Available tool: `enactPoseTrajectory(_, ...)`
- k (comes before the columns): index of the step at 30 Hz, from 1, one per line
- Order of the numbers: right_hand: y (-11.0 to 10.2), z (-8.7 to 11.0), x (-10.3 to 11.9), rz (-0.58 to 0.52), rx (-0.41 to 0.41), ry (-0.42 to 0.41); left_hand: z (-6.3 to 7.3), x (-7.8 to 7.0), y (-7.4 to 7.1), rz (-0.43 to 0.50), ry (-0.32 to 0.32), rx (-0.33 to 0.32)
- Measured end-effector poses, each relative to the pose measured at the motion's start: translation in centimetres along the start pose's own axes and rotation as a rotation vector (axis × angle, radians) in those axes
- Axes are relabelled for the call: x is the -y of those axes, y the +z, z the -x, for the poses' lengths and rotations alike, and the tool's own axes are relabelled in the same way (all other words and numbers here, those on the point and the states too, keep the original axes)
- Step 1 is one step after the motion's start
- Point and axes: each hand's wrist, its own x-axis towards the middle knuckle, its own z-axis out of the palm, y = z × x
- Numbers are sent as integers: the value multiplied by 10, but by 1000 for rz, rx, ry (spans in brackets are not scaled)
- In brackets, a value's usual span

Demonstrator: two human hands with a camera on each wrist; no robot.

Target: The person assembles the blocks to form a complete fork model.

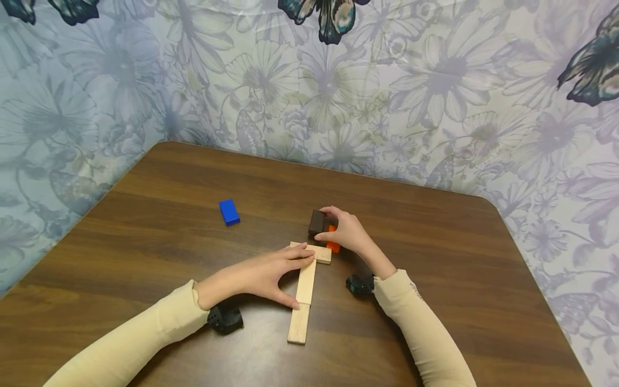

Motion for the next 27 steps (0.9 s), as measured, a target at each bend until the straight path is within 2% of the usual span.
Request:
enactPoseTrajectory(13, 11, -8, -5, 42, 24, -13, -1, 0, 0, 7, -1, 3)
enactPoseTrajectory(27, 8, -5, -2, 52, 52, -12, -3, -1, -1, 0, -3, -1)
